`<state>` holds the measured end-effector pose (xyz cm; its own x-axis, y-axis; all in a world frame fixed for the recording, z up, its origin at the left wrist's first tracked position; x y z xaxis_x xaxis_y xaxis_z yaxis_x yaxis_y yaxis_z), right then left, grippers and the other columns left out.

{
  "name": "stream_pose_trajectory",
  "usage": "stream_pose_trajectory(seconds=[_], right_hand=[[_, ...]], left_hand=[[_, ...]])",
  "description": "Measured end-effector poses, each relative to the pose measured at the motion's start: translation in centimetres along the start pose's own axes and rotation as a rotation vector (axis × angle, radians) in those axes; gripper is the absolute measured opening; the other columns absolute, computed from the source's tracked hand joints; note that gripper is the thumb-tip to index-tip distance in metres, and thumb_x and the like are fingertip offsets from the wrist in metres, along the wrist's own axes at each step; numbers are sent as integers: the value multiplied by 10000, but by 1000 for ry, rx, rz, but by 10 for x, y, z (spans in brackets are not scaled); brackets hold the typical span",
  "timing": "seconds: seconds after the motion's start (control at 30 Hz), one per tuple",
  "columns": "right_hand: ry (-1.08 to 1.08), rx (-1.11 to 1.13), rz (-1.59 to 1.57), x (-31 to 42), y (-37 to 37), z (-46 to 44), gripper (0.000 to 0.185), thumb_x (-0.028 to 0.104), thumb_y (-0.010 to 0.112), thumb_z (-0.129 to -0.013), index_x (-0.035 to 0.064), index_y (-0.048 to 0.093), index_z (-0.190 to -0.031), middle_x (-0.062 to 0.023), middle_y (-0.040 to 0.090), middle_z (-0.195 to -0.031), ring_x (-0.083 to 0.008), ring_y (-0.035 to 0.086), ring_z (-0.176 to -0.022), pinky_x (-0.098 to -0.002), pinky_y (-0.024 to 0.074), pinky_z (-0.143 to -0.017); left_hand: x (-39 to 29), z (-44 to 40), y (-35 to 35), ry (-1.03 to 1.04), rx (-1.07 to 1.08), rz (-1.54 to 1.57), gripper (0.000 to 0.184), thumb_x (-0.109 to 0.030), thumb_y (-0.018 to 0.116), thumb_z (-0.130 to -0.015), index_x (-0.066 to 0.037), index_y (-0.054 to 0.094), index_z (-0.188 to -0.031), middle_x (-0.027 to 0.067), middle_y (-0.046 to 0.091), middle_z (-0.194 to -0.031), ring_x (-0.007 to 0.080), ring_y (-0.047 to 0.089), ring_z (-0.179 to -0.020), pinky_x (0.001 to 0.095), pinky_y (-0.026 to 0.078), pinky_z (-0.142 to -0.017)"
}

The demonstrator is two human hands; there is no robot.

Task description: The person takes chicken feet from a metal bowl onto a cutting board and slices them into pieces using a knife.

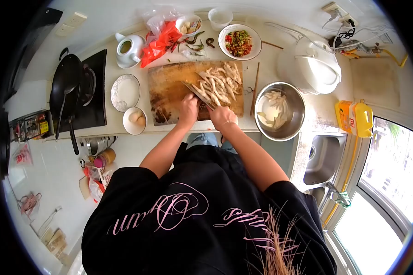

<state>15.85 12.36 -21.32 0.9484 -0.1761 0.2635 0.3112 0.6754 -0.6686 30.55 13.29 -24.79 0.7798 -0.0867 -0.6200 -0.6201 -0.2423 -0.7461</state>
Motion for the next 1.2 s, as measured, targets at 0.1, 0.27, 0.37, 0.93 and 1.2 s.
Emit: stream_pose_trajectory(seconds=[0.1, 0.27, 0.37, 0.93, 1.2], right_hand=[[-24, -28, -6, -3, 15, -13, 722, 630, 378, -934, -15, 703, -958, -265, 666, -1003, -417, 639, -983, -473, 508, -851], [-62, 46, -158, -15, 13, -31, 726, 646, 420, -909, -21, 678, -1031, -278, 649, -1034, -423, 620, -1018, -469, 485, -897], [28, 13, -101, -17, 9, -28, 696, 638, 424, -910, 18, 658, -1125, -231, 629, -1172, -386, 579, -1138, -446, 451, -968], [58, -46, -100, -33, 6, 4, 675, 617, 425, -920, 3, 692, -1012, -267, 657, -1039, -419, 626, -1023, -476, 498, -874], [120, 49, -100, -50, -3, 28, 673, 618, 436, -910, 20, 671, -1112, -251, 618, -1174, -403, 582, -1127, -459, 460, -951]], left_hand=[[7, 1, 4, -21, 29, -33, 51, 1, 561, -747, 19, 589, -708, 176, 557, -806, 357, 582, -817, 454, 491, -713], [-9, -9, -4, 67, 55, -34, 26, 4, 572, -744, 16, 588, -728, 177, 547, -806, 357, 578, -827, 442, 492, -720], [-19, -15, -6, 119, 110, -68, 25, 2, 575, -756, 23, 588, -763, 177, 555, -833, 353, 577, -856, 430, 491, -756], [-25, -10, 10, -129, -21, -156, 72, 17, 571, -765, 32, 597, -830, 195, 568, -924, 376, 572, -917, 434, 489, -794], [-30, -7, 10, -167, -116, -224, 103, 35, 513, -796, 53, 606, -837, 214, 578, -933, 382, 575, -926, 427, 491, -812]])
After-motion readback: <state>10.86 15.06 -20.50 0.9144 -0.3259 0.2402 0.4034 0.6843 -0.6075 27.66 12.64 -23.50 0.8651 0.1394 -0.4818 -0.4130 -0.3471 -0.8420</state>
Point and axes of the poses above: each hand's wrist, its own z-axis away from the middle knuckle, its own y-axis out of the palm, x = y × z, the point moved 6 cm from there along -z, towards the middle knuckle
